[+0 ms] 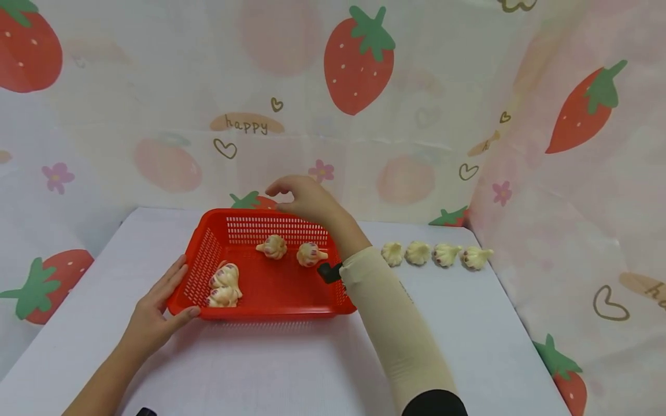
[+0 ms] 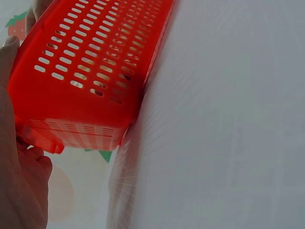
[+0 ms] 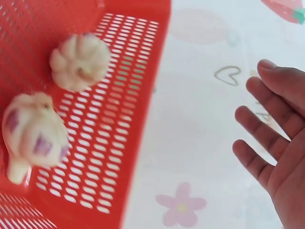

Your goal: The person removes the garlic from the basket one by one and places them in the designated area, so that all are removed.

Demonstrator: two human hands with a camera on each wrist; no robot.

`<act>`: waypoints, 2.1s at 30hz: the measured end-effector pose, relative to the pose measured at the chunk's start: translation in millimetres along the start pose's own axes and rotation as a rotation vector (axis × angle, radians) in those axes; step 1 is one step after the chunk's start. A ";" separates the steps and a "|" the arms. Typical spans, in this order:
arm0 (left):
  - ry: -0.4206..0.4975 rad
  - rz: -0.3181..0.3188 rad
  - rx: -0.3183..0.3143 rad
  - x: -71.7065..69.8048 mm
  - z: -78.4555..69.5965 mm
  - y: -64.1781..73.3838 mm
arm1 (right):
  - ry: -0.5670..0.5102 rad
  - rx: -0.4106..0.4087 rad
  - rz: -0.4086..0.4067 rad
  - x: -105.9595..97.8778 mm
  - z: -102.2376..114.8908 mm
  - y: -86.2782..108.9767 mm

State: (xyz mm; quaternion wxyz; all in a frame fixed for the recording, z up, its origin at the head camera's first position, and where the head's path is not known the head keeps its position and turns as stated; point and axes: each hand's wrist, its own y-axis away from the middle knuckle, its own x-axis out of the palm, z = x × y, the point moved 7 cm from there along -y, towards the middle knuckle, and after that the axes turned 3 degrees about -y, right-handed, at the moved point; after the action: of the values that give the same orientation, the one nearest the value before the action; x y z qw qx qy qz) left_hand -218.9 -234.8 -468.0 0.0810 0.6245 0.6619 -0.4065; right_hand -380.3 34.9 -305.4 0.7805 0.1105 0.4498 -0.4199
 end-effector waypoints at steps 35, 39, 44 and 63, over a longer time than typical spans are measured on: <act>-0.020 -0.006 -0.003 -1.7 -3.7 -0.3 | -0.105 0.258 0.227 97.2 -56.4 -15.2; -0.016 -0.003 -0.006 -1.6 -4.3 -0.4 | -0.090 0.271 0.232 99.9 -59.0 -14.4; -0.018 0.004 -0.017 -0.9 -3.1 -0.9 | -0.086 0.272 0.238 103.1 -64.1 -13.4; -0.026 -0.003 -0.012 -3.2 -2.9 -0.6 | -0.072 0.265 0.270 114.4 -70.2 -16.2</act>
State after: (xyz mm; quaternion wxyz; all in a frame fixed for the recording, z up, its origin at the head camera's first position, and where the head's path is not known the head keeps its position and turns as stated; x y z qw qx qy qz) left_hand -217.6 -235.3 -463.9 0.0927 0.6175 0.6642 -0.4110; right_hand -407.5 -0.1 -433.1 0.8239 0.2565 0.3433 -0.3708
